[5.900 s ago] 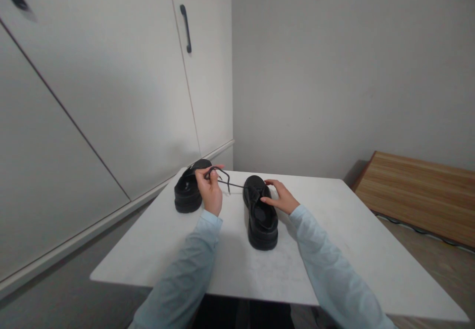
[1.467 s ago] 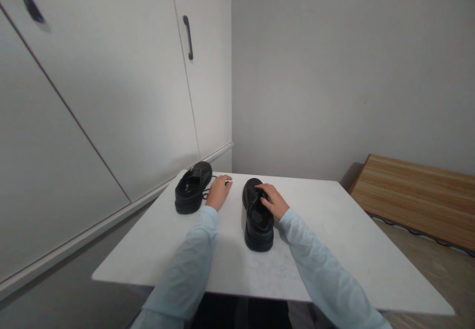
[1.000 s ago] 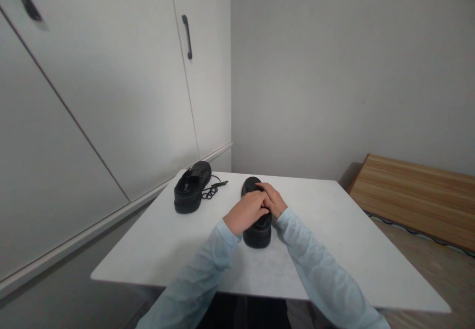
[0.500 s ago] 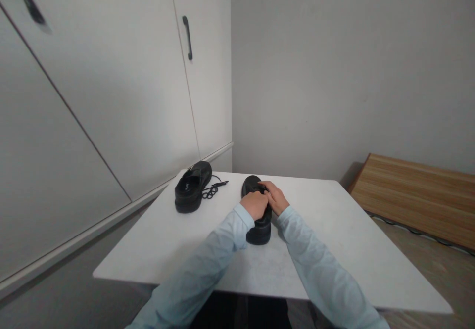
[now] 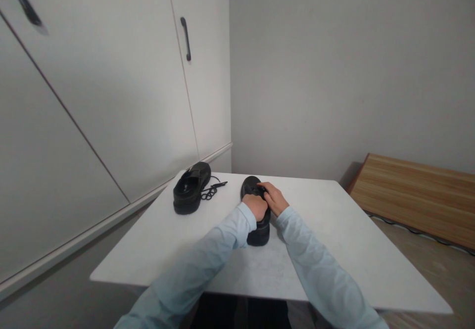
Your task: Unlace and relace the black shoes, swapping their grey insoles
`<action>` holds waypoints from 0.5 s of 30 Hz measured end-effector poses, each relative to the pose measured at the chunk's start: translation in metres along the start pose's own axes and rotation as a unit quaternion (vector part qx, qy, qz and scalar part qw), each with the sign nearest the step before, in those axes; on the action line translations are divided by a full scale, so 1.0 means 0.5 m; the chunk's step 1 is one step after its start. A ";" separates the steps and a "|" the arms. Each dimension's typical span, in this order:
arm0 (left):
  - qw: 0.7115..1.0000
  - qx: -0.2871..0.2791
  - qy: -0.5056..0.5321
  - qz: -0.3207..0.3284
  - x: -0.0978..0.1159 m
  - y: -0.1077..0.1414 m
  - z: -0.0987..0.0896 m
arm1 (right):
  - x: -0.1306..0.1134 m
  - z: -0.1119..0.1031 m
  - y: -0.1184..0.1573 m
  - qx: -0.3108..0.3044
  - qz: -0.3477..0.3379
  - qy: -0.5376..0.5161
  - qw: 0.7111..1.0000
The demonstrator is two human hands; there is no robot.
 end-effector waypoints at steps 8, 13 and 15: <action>1.000 0.005 -0.007 -0.004 0.001 0.004 0.001 | -0.002 0.000 -0.002 -0.008 -0.005 0.003 1.000; 1.000 0.012 -0.008 0.002 0.001 0.009 0.000 | -0.002 0.001 -0.002 -0.012 -0.007 0.003 1.000; 1.000 0.024 -0.006 0.002 0.001 0.011 -0.002 | -0.002 0.001 -0.002 -0.011 -0.007 0.004 1.000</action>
Point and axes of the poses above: each hand's wrist, its own y-axis away from the middle knuckle, its own z-axis out of the palm, x = y × z, the point moved 6 cm from there along -y, towards the middle knuckle, and after that the axes turned 1 degree about -y, right-handed, at the moved point
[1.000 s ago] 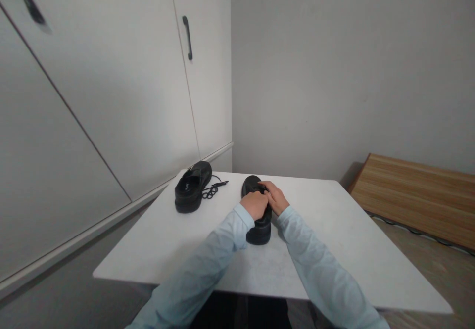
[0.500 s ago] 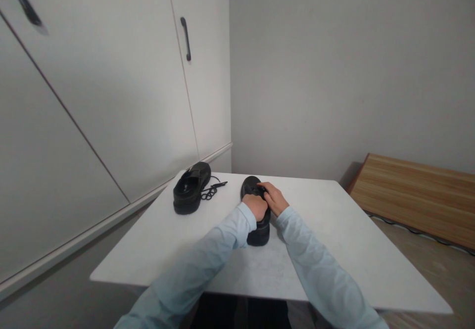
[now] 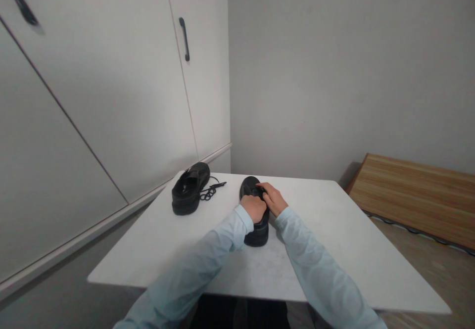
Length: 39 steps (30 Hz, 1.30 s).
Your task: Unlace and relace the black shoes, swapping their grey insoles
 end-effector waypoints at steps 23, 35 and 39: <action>0.992 0.117 0.021 -0.035 -0.019 0.050 -0.042 | -0.013 -0.001 0.000 0.003 0.007 -0.006 1.000; 0.990 0.125 0.068 0.019 -0.062 0.057 -0.029 | -0.011 -0.005 0.006 0.018 0.005 -0.045 0.999; 0.989 0.119 0.075 0.034 -0.059 0.057 -0.026 | -0.011 -0.006 0.005 0.009 0.000 -0.054 0.999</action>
Point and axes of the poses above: each hand's wrist, its own y-axis away from the middle knuckle, its own z-axis out of the palm, x = y × z, the point moved 6 cm from there along -y, towards the middle knuckle, and after that the axes turned 1 degree about -y, right-handed, at the moved point
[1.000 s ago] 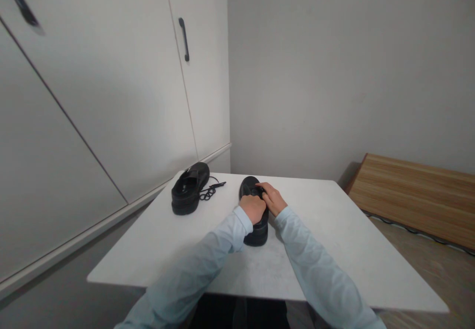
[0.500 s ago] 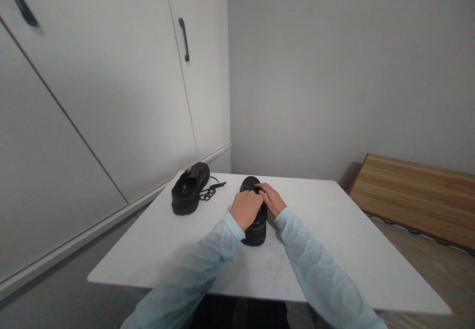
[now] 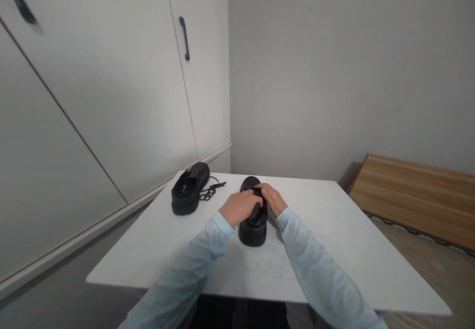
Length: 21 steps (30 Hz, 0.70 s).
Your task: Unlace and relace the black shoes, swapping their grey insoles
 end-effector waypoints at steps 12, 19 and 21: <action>0.998 0.019 -0.025 -0.054 0.016 0.008 -0.018 | -0.009 -0.004 -0.003 -0.007 -0.006 -0.003 1.000; 0.991 0.042 -0.062 -0.107 0.024 0.026 -0.047 | -0.008 0.001 -0.009 -0.009 -0.005 -0.001 1.000; 0.993 0.045 -0.064 -0.089 0.035 0.030 -0.047 | -0.004 0.002 -0.009 -0.009 -0.005 0.000 1.000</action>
Point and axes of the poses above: each hand's wrist, its own y-axis away from the middle knuckle, its own z-axis out of the palm, x = y × z, the point moved 6 cm from there along -y, towards the middle knuckle, and after that the axes turned 1 degree about -y, right-handed, at the moved point
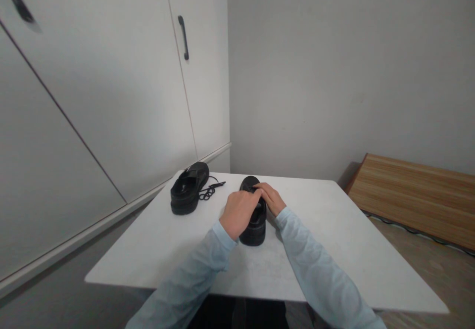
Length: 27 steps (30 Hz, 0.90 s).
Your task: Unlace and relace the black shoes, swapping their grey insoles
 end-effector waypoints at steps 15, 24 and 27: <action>0.983 0.144 -0.070 0.088 0.030 0.085 0.010 | 0.010 0.007 0.000 0.002 -0.007 0.041 0.999; 0.973 0.199 -0.075 0.085 0.015 0.140 -0.024 | 0.014 0.012 0.002 0.012 0.017 0.087 0.996; 0.974 0.197 -0.076 0.080 0.007 0.156 -0.038 | 0.017 0.012 0.003 0.017 0.025 0.106 0.994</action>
Point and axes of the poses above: each hand's wrist, its own y-axis away from the middle knuckle, its own z-axis out of the palm, x = y × z, the point moved 6 cm from there along -y, towards the middle knuckle, and after that the axes turned 1 degree about -y, right-handed, at the moved point
